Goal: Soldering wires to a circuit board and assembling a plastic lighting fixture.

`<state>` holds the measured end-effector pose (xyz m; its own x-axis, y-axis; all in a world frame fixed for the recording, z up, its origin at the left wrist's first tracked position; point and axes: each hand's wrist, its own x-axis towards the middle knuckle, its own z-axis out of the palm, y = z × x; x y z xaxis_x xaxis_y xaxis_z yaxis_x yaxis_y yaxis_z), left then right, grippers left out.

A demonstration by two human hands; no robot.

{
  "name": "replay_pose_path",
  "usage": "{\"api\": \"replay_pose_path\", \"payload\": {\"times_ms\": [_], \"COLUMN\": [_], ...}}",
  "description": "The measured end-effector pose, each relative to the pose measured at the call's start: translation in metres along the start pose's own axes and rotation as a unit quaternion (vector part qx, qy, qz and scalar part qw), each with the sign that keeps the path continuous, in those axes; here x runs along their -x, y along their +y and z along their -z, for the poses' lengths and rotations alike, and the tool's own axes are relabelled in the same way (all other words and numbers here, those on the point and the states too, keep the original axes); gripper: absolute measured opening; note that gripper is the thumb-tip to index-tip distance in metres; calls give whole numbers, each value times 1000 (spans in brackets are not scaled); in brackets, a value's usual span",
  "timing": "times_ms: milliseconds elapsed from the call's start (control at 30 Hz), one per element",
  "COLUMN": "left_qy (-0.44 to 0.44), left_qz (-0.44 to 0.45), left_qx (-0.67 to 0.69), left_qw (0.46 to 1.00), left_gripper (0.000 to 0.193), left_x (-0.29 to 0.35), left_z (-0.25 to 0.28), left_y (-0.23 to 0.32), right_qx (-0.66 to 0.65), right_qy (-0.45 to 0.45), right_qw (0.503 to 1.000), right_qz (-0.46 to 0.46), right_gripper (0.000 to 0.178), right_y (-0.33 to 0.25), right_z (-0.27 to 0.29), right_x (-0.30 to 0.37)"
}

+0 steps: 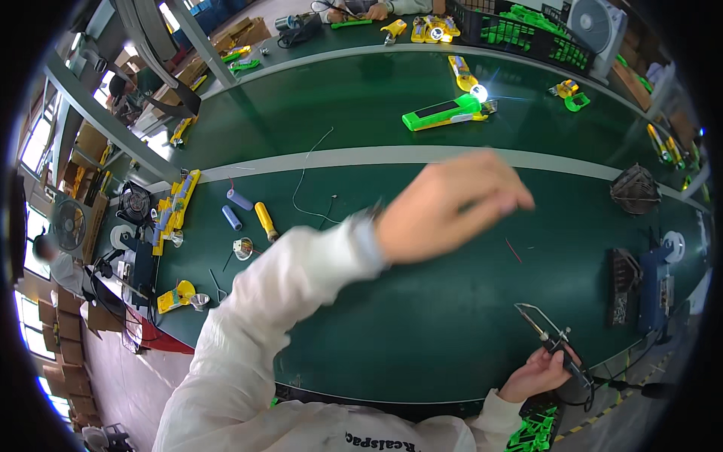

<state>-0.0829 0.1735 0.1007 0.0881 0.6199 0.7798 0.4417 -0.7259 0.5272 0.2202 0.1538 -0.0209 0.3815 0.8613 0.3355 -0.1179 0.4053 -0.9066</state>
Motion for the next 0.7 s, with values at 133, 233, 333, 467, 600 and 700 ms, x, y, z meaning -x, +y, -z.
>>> {"api": "replay_pose_path", "payload": {"times_ms": [133, 233, 333, 467, 600, 700], "left_qy": [86, 104, 158, 209, 122, -24], "left_qz": [-29, -16, -60, -140, -11, 12], "left_qx": [412, 585, 638, 606, 659, 611], "left_qw": [907, 805, 751, 755, 742, 791], "left_gripper": [19, 16, 19, 28, 27, 23], "left_x": [28, 28, 30, 47, 78, 94], "left_z": [-3, -6, -22, -74, -84, -65], "left_y": [149, 221, 253, 268, 298, 296], "right_qx": [-32, -54, -54, -45, -41, -40], "right_qy": [-9, -27, -42, -46, -33, -37], "right_qw": [999, 998, 998, 998, 999, 998], "right_qz": [-24, -9, -10, 3, -2, 4], "right_gripper": [18, 14, 14, 16, 14, 11], "right_y": [8, 9, 7, 5, 4, 4], "right_z": [2, -1, -3, -5, -6, -6], "right_x": [-1, -2, -2, -2, -2, -3]}}
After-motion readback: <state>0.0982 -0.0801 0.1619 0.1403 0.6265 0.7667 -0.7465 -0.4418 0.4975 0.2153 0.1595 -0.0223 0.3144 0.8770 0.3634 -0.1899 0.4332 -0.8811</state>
